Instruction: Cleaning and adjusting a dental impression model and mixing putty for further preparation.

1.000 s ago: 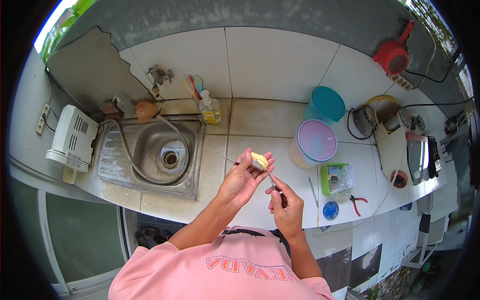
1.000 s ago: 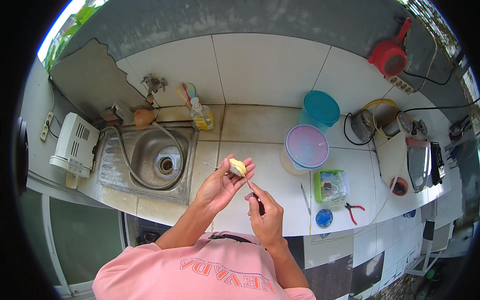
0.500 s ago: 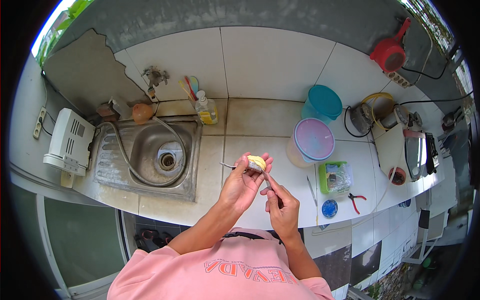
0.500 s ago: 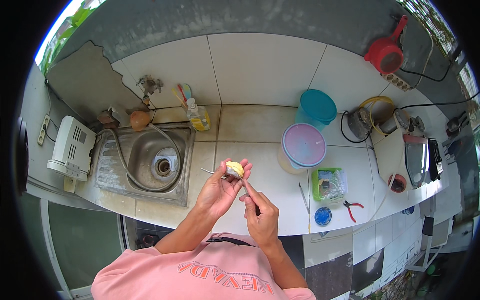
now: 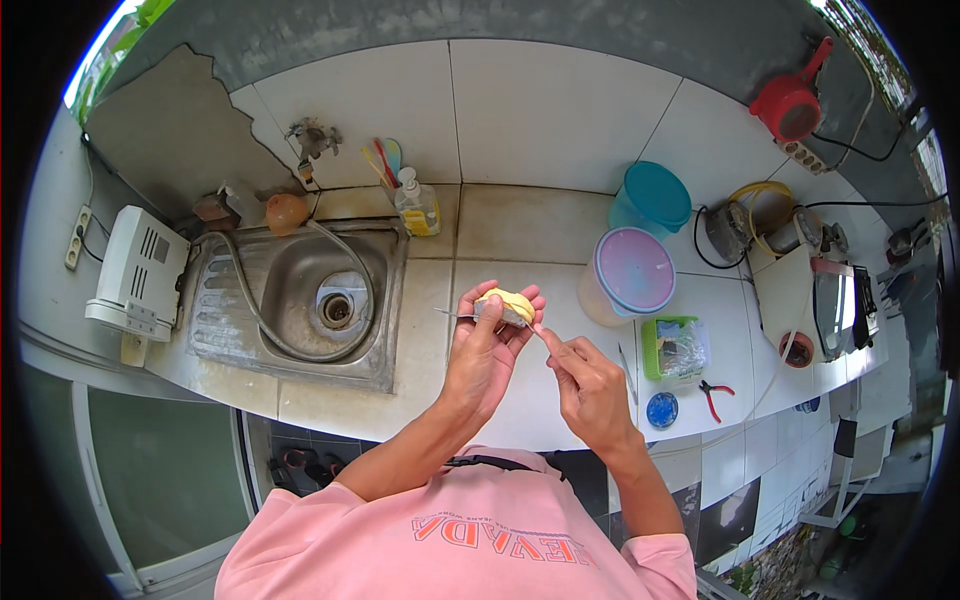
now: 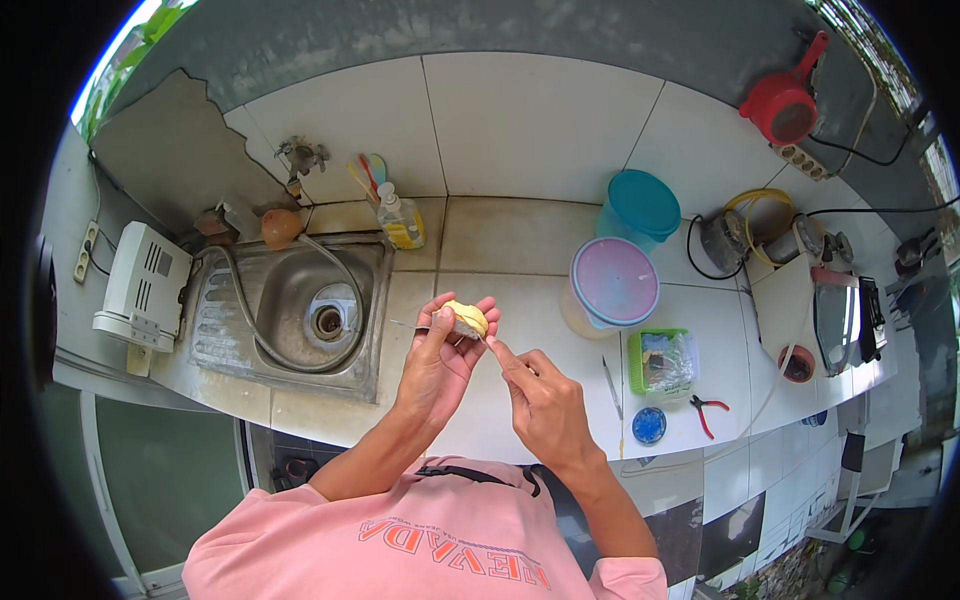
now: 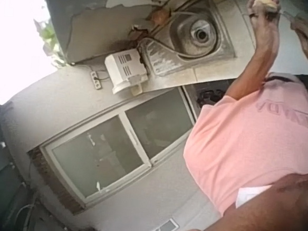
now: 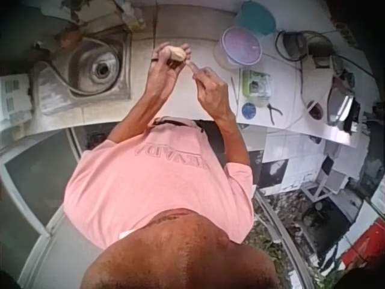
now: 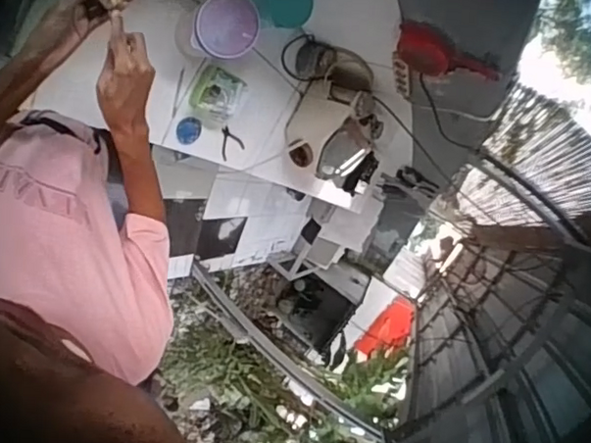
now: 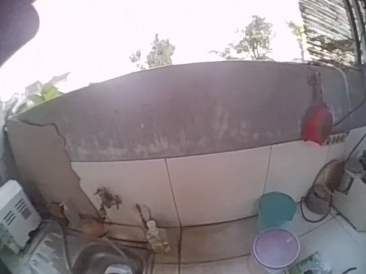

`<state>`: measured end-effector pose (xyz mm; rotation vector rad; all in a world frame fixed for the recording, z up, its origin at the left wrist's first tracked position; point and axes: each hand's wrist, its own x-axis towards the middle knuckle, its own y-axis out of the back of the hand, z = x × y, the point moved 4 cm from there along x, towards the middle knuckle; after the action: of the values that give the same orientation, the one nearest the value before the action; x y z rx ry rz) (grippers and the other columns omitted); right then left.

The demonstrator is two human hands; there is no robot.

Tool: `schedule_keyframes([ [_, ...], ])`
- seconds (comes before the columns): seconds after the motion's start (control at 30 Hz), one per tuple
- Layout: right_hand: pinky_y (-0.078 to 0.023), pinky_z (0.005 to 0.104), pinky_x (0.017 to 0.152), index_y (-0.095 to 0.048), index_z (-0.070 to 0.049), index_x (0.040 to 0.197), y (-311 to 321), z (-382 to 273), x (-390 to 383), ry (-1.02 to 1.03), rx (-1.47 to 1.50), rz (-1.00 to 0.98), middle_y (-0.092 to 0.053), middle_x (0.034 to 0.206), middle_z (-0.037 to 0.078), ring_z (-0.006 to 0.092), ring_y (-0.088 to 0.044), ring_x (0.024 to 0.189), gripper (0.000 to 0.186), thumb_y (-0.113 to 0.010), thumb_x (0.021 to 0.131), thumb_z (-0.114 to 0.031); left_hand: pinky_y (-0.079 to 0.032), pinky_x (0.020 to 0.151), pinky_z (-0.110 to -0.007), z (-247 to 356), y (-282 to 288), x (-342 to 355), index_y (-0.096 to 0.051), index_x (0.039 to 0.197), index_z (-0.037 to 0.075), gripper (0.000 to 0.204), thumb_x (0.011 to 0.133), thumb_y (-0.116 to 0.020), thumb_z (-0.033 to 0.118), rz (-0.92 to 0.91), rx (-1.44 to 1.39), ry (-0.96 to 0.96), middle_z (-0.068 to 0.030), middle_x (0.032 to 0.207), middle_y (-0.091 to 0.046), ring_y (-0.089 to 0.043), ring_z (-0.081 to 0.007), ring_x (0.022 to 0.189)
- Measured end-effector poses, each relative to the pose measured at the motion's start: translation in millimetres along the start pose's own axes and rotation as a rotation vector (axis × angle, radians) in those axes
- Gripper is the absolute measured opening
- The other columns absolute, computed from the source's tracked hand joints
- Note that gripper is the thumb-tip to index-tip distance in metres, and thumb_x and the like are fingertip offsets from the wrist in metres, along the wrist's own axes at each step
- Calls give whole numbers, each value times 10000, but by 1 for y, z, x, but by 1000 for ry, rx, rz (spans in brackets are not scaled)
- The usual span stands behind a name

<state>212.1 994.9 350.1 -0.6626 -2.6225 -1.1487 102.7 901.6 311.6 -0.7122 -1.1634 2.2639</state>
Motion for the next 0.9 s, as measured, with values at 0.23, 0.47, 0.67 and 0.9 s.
schedule_keyframes([
  [0.23,-516,360,556,-568,-165,1341,20,-2,8,104,-270,-211,-601,837,83,252,-622,638,528,-608,840,-3,-483,1016,-399,-1,5,0,-392,1256,122,339,983,-564,222,-5,102,84,-260,1303,-509,-562,-305,1174],
  [0.47,-527,357,552,-564,-167,1337,29,-8,6,236,-571,-358,-596,870,48,212,-646,689,569,-594,790,-13,-480,1016,-392,-4,12,2,-363,1263,125,368,977,-575,219,-19,152,186,-252,1280,-526,-585,-303,1152],
  [0.67,-509,340,525,-596,-153,1301,35,-6,2,227,-418,-313,-609,842,50,221,-631,644,494,-626,823,-32,-483,1031,-429,-2,6,-2,-399,1255,105,327,1000,-526,267,-13,149,213,-278,1280,-518,-560,-349,1191],
  [0.9,-488,344,518,-627,-97,1253,34,-17,-20,-6,-96,-58,-629,790,87,235,-614,574,400,-633,861,-18,-425,1072,-489,6,-6,-4,-389,1305,116,360,1039,-379,358,-27,60,127,-286,1313,-495,-501,-367,1252],
])
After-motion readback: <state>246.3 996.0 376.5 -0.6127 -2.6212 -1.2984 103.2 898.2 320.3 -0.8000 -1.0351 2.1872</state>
